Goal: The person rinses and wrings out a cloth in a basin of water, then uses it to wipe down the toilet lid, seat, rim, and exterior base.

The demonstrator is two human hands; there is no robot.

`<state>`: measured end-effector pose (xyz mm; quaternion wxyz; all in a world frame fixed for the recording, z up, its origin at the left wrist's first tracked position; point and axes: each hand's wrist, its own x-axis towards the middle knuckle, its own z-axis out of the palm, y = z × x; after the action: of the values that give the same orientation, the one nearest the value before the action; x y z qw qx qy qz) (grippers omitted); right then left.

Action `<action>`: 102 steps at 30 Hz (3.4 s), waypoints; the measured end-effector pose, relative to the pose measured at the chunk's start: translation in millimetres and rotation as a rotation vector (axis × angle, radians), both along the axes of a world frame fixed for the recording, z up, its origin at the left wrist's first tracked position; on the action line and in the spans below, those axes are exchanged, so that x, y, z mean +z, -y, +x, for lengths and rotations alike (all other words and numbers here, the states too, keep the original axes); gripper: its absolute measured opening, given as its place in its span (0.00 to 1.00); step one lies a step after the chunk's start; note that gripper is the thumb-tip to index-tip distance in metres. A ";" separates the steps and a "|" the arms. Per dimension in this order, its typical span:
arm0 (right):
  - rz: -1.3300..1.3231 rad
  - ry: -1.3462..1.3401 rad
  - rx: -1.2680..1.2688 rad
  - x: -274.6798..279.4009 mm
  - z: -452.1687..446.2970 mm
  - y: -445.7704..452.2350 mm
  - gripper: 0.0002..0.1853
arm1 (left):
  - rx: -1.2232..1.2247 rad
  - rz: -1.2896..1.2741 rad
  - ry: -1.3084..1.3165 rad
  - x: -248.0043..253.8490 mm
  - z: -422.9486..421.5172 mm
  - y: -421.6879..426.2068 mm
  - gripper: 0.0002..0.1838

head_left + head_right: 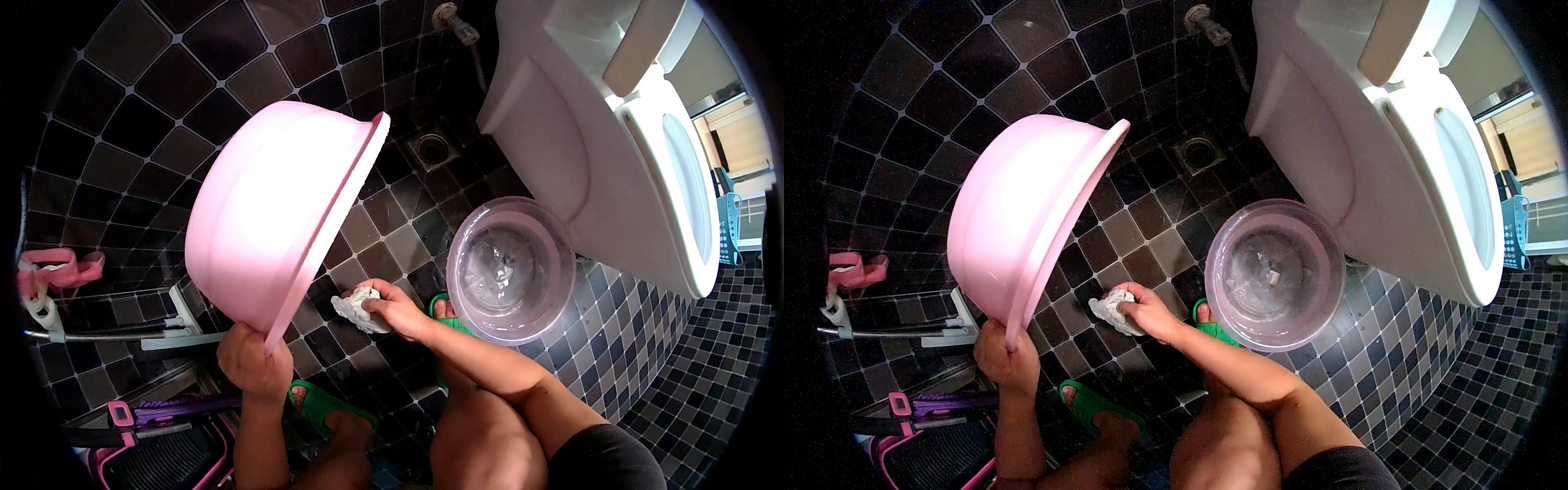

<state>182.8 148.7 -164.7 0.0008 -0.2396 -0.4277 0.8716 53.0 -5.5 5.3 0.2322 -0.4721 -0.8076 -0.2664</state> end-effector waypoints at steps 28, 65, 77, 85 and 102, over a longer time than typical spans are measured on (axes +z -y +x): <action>-0.085 -0.004 -0.620 39.8 108.1 -122.1 0.26 | 0.446 1.093 1.562 -140.4 -13.0 106.5 0.29; 1.147 0.419 -0.208 133.4 166.1 -201.6 0.11 | -0.079 -0.111 0.850 143.7 19.0 -66.0 0.24; 1.428 0.296 0.153 329.5 151.6 -175.8 0.09 | -0.077 0.180 1.565 72.5 126.6 -116.0 0.21; 1.693 0.209 0.381 290.9 109.2 -160.3 0.10 | 0.132 0.474 2.000 -37.0 174.5 -123.8 0.08; 1.442 0.796 0.404 7.7 227.9 -141.2 0.34 | -0.285 -0.566 0.877 -152.3 259.3 -149.4 0.23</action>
<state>410.6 289.9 -157.1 -0.1528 -0.3884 -0.8818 0.2194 312.3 143.9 -147.1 -0.3013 -0.4657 -0.7969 -0.2394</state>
